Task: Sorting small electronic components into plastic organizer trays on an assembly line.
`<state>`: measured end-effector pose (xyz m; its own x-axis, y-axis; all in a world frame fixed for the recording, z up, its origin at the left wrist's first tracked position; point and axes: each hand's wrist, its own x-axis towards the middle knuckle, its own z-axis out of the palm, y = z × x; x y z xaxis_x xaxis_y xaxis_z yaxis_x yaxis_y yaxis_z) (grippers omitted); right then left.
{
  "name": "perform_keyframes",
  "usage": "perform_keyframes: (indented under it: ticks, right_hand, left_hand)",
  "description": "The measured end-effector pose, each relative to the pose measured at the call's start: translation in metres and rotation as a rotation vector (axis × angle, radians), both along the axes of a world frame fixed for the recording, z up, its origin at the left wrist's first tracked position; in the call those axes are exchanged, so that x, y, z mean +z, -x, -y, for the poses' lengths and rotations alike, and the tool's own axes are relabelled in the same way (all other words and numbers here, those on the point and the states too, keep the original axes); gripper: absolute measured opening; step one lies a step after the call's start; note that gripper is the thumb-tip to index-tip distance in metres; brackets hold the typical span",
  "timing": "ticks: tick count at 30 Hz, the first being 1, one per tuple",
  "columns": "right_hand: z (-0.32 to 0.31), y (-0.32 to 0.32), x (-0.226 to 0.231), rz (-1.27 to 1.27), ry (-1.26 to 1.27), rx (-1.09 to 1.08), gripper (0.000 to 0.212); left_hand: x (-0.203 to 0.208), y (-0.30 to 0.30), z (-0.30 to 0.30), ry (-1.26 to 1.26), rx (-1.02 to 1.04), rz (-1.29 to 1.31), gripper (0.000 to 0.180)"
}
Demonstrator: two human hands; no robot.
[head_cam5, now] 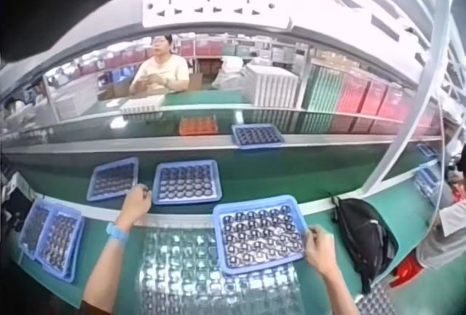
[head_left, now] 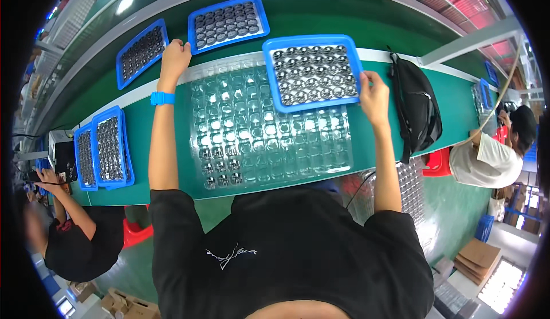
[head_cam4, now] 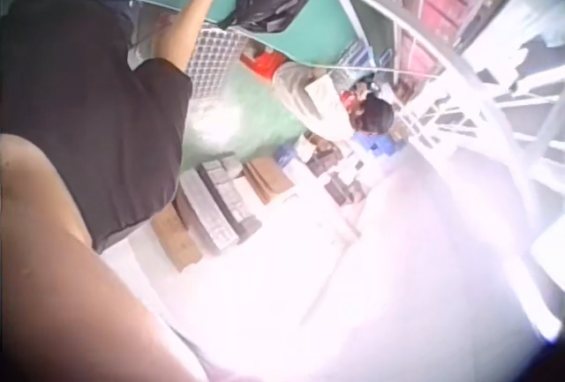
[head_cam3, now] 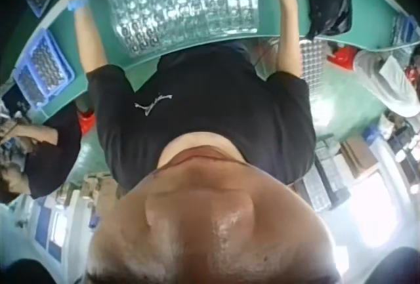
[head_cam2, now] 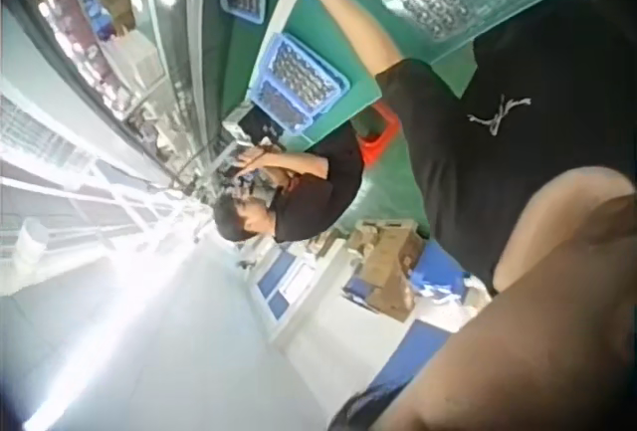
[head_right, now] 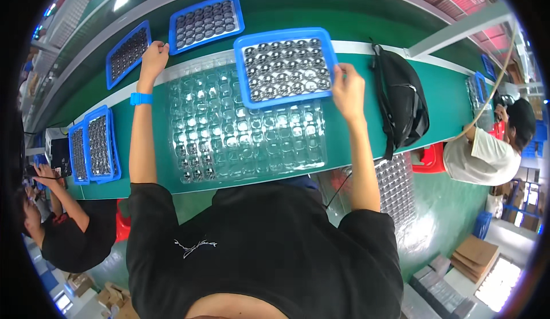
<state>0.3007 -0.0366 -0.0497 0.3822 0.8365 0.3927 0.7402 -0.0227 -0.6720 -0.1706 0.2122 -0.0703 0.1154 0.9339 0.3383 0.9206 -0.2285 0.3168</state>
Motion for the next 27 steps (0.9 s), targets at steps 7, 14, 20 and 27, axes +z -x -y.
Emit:
perform_keyframes:
  ticks: [7, 14, 20, 27]
  right_hand:
    - [-0.104, -0.090, -0.028, 0.085, 0.047, -0.058, 0.033]
    - [-0.179, -0.090, -0.026, -0.061, 0.146, -0.090, 0.031]
    - [-0.201, -0.086, -0.043, -0.011, 0.109, -0.057, 0.036]
    - [-0.188, -0.098, -0.037, 0.296, 0.122, -0.089, 0.046]
  left_hand:
    - [0.012, -0.005, -0.007, 0.500, 0.045, 0.531, 0.044]
    - [0.010, 0.009, 0.000, 0.484, 0.068, 0.548, 0.047]
    - [0.014, 0.006, -0.002, 0.451, 0.076, 0.593, 0.035]
    - [-0.001, 0.017, -0.015, 0.497, 0.021, 0.579, 0.039]
